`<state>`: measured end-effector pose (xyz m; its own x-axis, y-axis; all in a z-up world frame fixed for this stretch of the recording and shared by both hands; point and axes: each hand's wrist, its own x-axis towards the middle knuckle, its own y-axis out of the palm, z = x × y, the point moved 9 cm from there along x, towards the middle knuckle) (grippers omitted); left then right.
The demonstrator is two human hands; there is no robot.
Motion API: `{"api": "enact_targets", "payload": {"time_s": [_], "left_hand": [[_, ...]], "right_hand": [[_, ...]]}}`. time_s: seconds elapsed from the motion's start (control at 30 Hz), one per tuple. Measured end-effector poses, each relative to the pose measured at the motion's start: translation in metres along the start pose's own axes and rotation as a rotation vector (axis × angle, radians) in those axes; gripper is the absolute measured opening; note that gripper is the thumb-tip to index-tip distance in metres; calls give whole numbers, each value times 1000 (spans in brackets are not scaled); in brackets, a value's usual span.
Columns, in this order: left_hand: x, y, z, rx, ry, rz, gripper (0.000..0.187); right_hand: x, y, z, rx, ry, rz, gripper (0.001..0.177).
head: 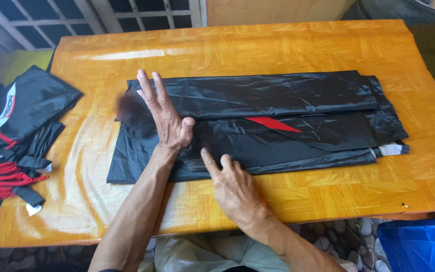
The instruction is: The person smooths out a black plastic sheet on a table, brushes it with a duster, and folds it into a narrow rectangle.
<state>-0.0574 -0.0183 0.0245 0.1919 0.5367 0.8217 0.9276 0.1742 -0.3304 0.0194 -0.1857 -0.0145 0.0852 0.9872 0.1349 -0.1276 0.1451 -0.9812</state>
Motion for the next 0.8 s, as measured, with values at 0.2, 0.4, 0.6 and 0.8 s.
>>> {"api": "enact_targets", "payload": {"time_s": [0.2,0.4,0.6,0.8], "left_hand": [[-8,39,25,-37,-157,430,88],[-15,71,24,258,75,698,63],[6,86,33,352,-25,774,22],[54,89,38,380,-98,743,20]], "right_hand": [[-51,-37,-103,-7,419,150,79],[-205,-54,-253,47,625,-279,58],[-234,-72,-222,268,592,-463,48],[-159,-63,-159,391,361,-219,49]]}}
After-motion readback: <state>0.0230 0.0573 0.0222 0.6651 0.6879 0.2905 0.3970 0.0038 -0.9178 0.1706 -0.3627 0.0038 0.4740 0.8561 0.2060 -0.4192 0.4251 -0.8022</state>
